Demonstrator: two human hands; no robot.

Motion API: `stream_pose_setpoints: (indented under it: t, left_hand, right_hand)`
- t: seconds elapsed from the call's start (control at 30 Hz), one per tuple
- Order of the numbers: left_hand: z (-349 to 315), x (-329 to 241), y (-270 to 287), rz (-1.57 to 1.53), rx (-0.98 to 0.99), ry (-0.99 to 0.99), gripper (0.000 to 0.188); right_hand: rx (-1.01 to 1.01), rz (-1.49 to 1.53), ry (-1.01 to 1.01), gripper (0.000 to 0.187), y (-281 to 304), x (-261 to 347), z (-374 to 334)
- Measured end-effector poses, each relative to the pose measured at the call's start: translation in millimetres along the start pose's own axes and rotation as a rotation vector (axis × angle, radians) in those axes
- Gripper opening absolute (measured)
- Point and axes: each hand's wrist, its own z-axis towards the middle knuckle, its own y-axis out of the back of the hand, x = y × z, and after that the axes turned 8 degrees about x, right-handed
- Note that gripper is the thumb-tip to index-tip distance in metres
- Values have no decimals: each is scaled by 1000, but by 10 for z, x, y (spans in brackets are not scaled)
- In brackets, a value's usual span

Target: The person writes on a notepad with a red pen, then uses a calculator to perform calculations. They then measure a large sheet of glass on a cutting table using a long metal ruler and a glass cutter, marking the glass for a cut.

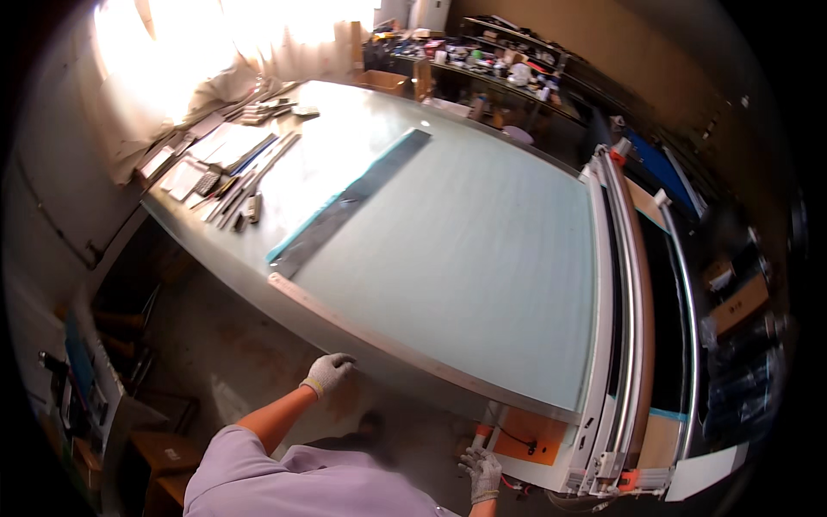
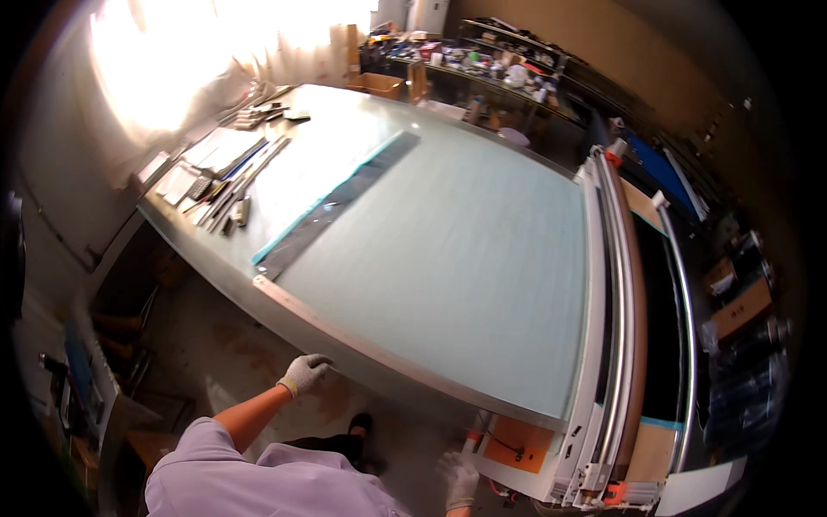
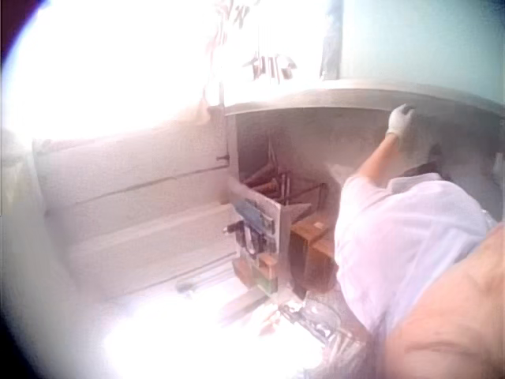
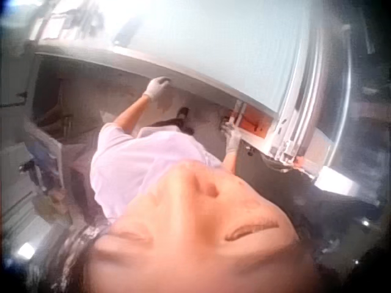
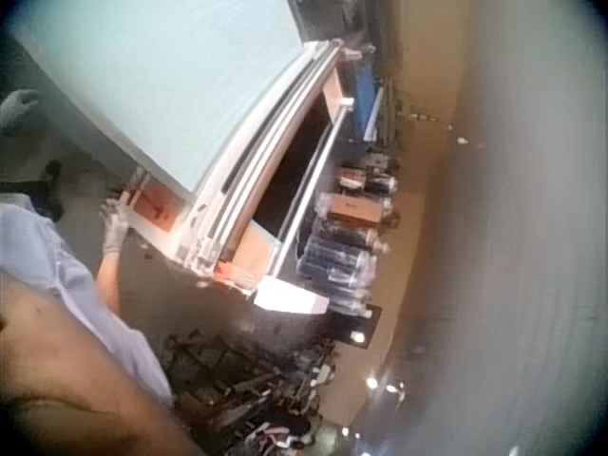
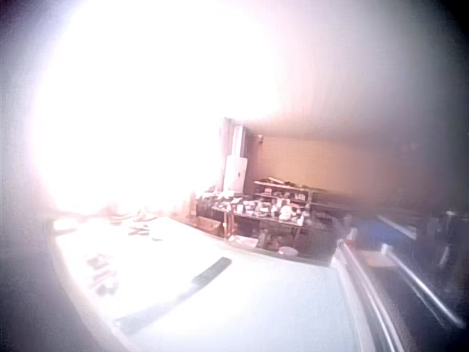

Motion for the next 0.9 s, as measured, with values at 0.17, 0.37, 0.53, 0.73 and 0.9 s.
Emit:
stream_pose_setpoints:
  t: [0.17, 0.37, 0.53, 0.73, 0.9]
  left_hand:
    - [301, 759, 813, -188, -373, -113, 26]
    - [1343, 886, 2355, -27, -917, -56, 28]
    - [2386, 1052, 4062, 414, -1033, 192, 48]
    - [2635, 1121, 4768, 546, -596, 152, 30]
    - [1948, 991, 4412, -664, -75, -151, 32]
  right_hand:
    - [88, -338, 100, 33, -896, 108, 271]
    - [236, -464, 239, 38, -2797, 516, 498]
    - [251, -480, 149, 21, -4073, -28, 1058]
    - [356, -612, 160, 23, -5863, -64, 1211]
    - [436, -665, 84, 30, -6810, 168, 1053]
